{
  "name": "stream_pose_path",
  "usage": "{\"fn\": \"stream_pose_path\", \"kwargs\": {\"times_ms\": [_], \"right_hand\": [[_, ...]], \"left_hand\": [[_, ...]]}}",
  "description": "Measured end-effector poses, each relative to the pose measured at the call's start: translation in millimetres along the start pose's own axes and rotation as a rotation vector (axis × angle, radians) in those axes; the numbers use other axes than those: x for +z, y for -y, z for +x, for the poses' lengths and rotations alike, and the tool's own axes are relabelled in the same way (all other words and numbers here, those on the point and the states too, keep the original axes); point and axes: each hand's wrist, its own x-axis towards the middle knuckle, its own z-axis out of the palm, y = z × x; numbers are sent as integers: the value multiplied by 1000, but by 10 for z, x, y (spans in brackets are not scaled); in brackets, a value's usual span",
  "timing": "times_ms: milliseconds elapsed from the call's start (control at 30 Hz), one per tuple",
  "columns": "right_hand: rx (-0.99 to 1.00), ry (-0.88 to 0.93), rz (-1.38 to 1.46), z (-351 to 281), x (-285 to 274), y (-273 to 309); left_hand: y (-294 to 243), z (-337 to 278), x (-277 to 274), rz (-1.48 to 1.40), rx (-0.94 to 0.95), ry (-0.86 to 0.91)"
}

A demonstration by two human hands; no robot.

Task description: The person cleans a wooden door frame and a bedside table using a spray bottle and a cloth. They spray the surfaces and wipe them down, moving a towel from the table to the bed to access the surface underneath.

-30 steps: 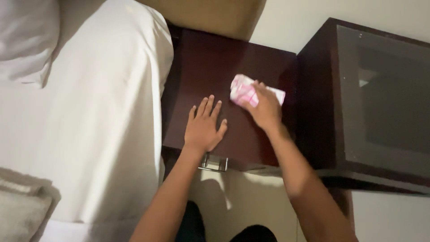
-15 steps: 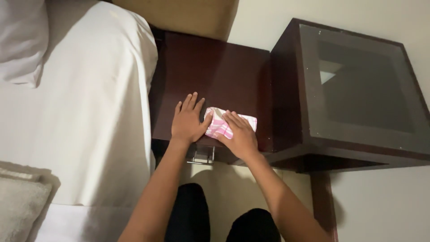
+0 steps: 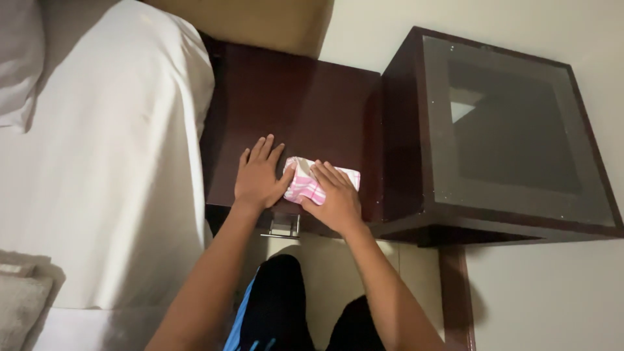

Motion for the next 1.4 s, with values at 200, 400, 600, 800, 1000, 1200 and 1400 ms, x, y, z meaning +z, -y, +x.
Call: {"fn": "stream_pose_path", "kwargs": {"times_ms": [200,400,600,800,1000,1200,1400], "right_hand": [[-46,-2,20,54,-9,-41],[-44,23,36,264,-20,-56],[-115,40,68,486,18,-169],[-149,62,94,806,100,-302],[-165,77,80,1135,115,-274],[-19,125,60,1088,206,-106],[237,-116,524,829,-8,-446]], "left_hand": [[30,-18,-6,-42,10,-7],[22,1,-68,-83,10,11],[67,28,-27,-97,12,-14],[28,50,-105,-120,-21,3],[17,83,-140,-156,-36,-17],[-84,12,-175,-56,-16,-173],[-511,328,-9,164,126,77]]}}
